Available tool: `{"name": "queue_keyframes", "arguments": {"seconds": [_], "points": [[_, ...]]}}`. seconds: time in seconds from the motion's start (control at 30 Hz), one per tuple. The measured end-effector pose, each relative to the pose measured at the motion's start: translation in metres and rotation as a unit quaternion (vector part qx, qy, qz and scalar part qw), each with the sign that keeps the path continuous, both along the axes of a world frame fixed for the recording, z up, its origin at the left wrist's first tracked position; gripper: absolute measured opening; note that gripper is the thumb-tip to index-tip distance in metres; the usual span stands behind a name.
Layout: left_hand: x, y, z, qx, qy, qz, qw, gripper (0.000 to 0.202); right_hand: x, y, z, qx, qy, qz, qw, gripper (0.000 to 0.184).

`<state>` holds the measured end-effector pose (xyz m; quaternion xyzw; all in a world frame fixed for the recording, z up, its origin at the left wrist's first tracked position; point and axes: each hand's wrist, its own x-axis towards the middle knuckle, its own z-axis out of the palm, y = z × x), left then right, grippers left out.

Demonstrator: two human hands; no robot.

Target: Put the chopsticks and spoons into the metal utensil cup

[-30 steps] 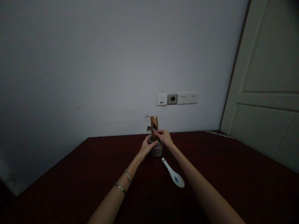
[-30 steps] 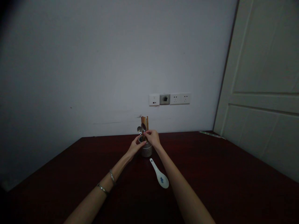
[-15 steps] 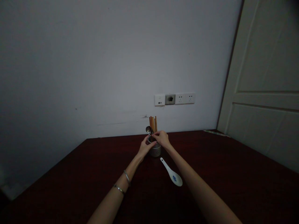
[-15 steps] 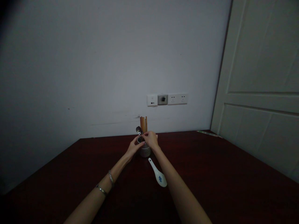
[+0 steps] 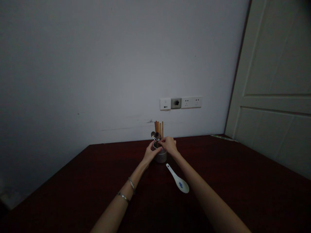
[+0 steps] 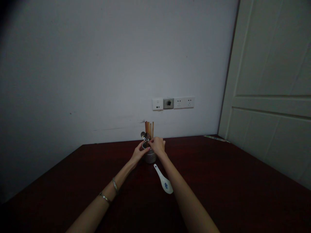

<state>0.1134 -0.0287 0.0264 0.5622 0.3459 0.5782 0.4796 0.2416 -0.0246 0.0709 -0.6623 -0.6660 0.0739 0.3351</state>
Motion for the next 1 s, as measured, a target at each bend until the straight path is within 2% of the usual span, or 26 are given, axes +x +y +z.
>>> {"name": "queue_keyframes", "arguments": {"seconds": [0.4,0.63,0.77,0.93,1.0], "points": [[0.0,0.001,-0.001,-0.006,-0.002,-0.017,1.0,0.06,0.001,-0.001,0.002,0.007,-0.01,-0.003,1.0,0.021],[0.0,0.003,-0.003,-0.009,-0.001,-0.012,1.0,0.062,0.014,-0.002,0.006,0.017,0.052,0.009,0.998,0.019],[0.0,0.001,-0.001,-0.015,0.007,-0.01,1.0,0.063,0.032,-0.012,0.004,0.022,0.097,0.056,0.993,0.022],[0.0,-0.004,0.003,-0.015,0.005,-0.019,1.0,0.062,0.056,-0.028,-0.008,0.014,0.164,0.157,0.974,0.021],[0.0,-0.004,0.004,-0.012,0.007,-0.018,1.0,0.06,0.064,-0.031,-0.013,0.018,0.189,0.17,0.967,0.022]]}}
